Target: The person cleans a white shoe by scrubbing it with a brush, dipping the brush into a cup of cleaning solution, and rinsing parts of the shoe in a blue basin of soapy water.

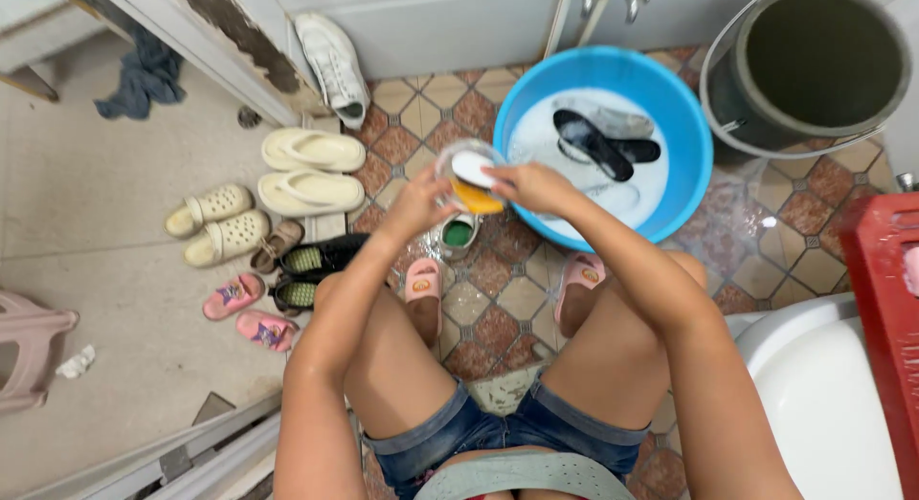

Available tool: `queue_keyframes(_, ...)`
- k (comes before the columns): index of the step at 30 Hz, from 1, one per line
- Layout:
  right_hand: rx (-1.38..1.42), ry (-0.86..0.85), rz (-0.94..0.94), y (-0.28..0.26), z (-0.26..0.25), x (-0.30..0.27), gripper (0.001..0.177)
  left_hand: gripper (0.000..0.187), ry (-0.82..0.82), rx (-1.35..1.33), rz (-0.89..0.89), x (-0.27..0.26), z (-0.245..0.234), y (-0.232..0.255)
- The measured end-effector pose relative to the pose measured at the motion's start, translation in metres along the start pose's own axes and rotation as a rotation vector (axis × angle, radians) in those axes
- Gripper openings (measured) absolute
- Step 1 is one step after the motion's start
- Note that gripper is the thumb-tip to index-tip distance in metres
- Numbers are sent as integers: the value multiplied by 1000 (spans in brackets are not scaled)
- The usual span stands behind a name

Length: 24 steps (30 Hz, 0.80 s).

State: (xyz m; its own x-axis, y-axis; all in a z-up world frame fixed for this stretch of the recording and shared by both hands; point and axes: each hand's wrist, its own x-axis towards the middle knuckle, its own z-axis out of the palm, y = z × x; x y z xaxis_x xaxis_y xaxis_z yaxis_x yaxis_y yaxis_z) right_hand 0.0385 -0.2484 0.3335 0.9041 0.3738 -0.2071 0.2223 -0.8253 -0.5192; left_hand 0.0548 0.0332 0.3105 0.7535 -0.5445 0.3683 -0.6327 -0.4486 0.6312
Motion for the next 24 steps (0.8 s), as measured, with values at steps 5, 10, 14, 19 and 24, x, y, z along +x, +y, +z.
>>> queue_keyframes(5,773,132,70,15,24,58,64,40,-30,100,-326,16,-22,-61)
queue_keyframes(10,1266,120,247,36,154,83,56,44,-132,292,-549,-9,-3,-159)
queue_keyframes(14,1839,-42,492,38,242,75,21,43,59,307,-602,-55,57,-268)
queue_keyframes(19,2049,-154,441,56,283,93,33,44,356,227,-718,-92,122,-350)
queue_keyframes(24,1941,-51,543,56,263,105,17,64,235,123,-980,-94,151,-355)
